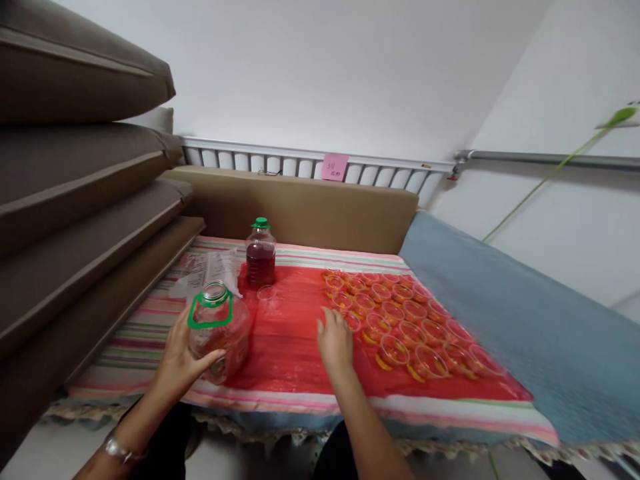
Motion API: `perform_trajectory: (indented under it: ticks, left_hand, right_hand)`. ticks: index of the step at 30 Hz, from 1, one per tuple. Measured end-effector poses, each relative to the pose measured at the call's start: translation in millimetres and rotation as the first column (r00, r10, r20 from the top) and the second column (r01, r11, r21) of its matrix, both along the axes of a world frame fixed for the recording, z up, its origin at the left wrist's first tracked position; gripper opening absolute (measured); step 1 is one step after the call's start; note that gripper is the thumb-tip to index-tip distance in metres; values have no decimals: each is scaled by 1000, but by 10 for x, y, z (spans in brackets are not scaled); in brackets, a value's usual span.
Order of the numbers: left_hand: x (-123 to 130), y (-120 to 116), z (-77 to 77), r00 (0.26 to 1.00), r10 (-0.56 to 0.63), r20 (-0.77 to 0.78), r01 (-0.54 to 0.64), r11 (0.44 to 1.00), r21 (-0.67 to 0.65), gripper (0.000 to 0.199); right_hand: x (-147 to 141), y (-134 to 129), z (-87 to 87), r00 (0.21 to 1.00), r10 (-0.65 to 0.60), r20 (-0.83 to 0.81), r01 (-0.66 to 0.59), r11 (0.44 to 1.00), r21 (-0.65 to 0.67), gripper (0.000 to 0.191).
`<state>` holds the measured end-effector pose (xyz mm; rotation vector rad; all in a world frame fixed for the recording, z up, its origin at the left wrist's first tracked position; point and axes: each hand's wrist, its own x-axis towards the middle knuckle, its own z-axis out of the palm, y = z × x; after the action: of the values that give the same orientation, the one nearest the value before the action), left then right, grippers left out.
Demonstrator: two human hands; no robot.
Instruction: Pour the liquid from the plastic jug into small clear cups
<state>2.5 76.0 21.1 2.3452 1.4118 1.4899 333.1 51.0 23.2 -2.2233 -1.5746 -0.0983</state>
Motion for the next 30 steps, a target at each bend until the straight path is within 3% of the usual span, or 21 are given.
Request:
perform_trajectory:
  ticks: [3,7,10,13,16,23,27,30]
  left_hand:
    - [2,-6,-2,1000,-8,14,9,1000,-10,97]
    - [18,-28,7,999,-10,53,12,999,-39,100]
    - [31,-47,21,999,-10,53,13,998,-57,102]
    - [33,-56,29,998,-20,52,23,998,-61,105]
    - [29,-60,36,998,-25,65,29,997,-67,105]
    - [44,-46,49,996,-49,74,54,997,-63,100]
    - [56,-26,54,997,-35,69,39,997,-68,99]
    - [28,-35,91,994,-70,79,77,992,-100,101]
  right_hand:
    - [-464,288,-24,983,152,-106,-162,981,-103,41]
    - [-979,790,-168,972,201,-118,-220,959,-178,48]
    - [-1171,1092,-221,974,201,-105,-220,948,-229,45]
    - [-1182,1180,-208,974,207,-88,-224,934,-278,33]
    - [-1035,977,-172,979,194,-65,-205,931,-301,31]
    - [-621,47,-223,990,127,-54,-138,937,-321,28]
    - [-563,-93,-307,987,137,-86,-158,929,-334,27]
    - [-553,-91,-241,987,129,-91,-153,927,-344,37]
